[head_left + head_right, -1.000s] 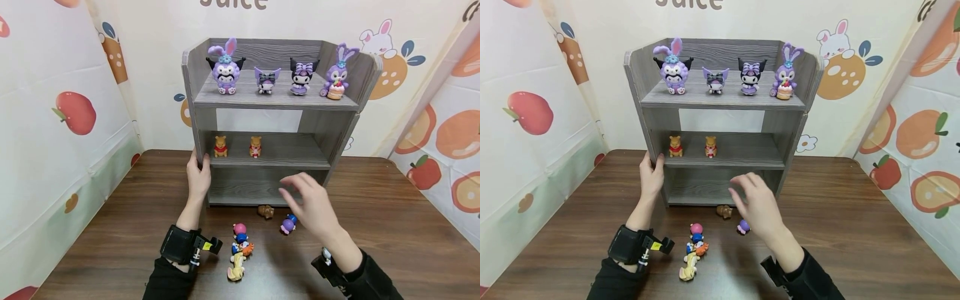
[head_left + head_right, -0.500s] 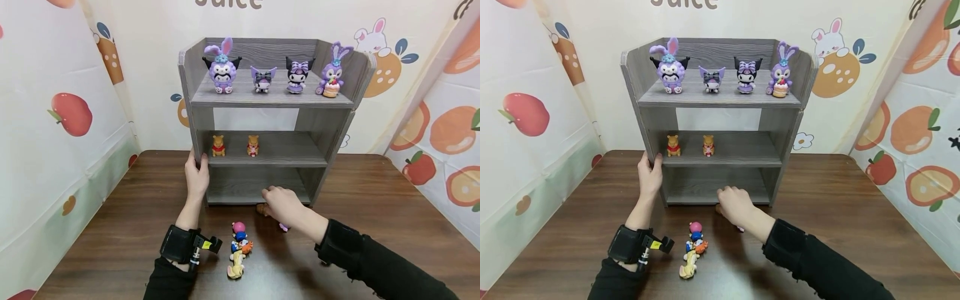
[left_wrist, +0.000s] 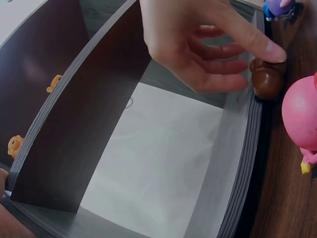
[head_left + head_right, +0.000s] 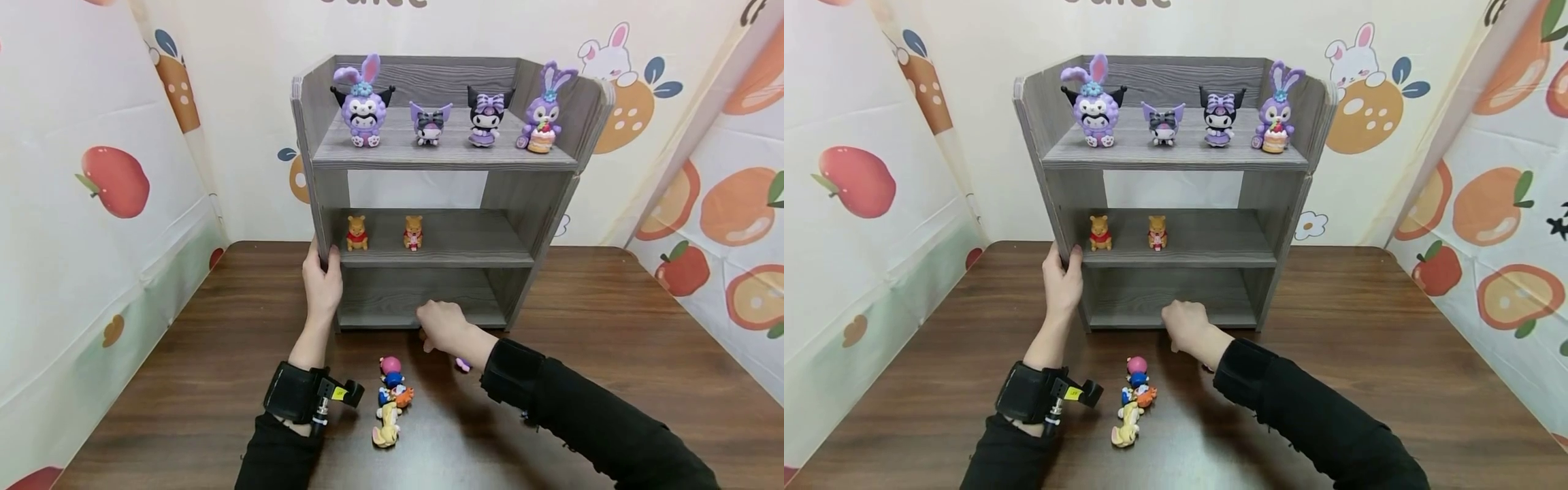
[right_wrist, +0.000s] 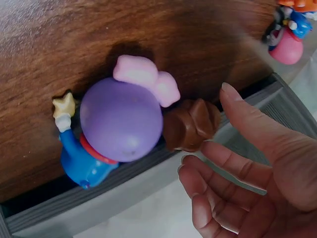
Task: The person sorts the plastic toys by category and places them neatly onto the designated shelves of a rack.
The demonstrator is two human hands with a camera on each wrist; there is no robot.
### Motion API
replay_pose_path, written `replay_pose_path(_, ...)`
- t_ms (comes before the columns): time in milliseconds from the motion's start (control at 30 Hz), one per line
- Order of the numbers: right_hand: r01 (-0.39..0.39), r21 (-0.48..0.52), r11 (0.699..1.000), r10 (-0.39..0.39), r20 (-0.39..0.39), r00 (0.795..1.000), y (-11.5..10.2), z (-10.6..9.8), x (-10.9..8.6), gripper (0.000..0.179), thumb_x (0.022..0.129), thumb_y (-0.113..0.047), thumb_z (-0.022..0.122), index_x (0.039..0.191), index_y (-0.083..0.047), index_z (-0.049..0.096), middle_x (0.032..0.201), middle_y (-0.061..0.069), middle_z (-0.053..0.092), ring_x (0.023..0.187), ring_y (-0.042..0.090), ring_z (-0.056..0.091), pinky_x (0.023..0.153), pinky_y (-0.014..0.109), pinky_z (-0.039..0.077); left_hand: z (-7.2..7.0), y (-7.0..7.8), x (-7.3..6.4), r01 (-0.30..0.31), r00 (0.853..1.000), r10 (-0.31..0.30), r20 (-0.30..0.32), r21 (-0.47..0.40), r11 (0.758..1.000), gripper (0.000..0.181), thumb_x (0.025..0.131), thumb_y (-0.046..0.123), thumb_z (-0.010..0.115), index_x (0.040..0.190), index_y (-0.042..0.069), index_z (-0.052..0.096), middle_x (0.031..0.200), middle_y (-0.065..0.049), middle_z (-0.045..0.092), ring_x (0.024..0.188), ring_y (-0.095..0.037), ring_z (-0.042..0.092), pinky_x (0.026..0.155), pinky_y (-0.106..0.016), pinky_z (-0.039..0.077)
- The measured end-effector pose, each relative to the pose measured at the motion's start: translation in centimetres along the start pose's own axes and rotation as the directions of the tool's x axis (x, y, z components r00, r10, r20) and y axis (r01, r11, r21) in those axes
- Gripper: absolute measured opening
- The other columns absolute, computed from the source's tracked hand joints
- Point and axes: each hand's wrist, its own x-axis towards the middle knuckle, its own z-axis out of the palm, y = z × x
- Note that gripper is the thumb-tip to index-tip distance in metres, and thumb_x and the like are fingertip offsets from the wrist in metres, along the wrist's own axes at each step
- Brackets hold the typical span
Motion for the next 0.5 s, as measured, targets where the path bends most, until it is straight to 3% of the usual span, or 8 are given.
replay_pose_path(267,-0.013,-0.073,0.997,0.011,-0.017,1.0,-0.6,0.8,0.7,0.035,0.056,-0.022,0.092,0.061,-0.011,0.059,0.069,0.004,0.062,0.065,0.022,0.064,0.053,0.033,0.053,-0.1,0.1,0.2,-0.012,1.0,0.012,-0.002,-0.005,1.0,0.029,0.09,-0.005,0.045,0.117,-0.011,0.055,0.096,-0.026,0.056,0.092,-0.024,0.047,0.089,-0.038,0.039)
replay_pose_path(500,-0.008,-0.003,1.0,0.009,0.042,0.999,-0.4,0.8,1.2,0.03,0.06,-0.012,0.089,0.065,-0.009,0.06,0.071,0.005,0.061,0.069,0.023,0.064,0.058,0.035,0.055,0.0,0.1,0.0,0.0,1.0,0.0,0.0,0.016,1.0,0.034,0.089,-0.003,0.045,0.121,-0.01,0.054,0.113,-0.027,0.06,0.103,-0.025,0.052,0.096,-0.042,0.039)
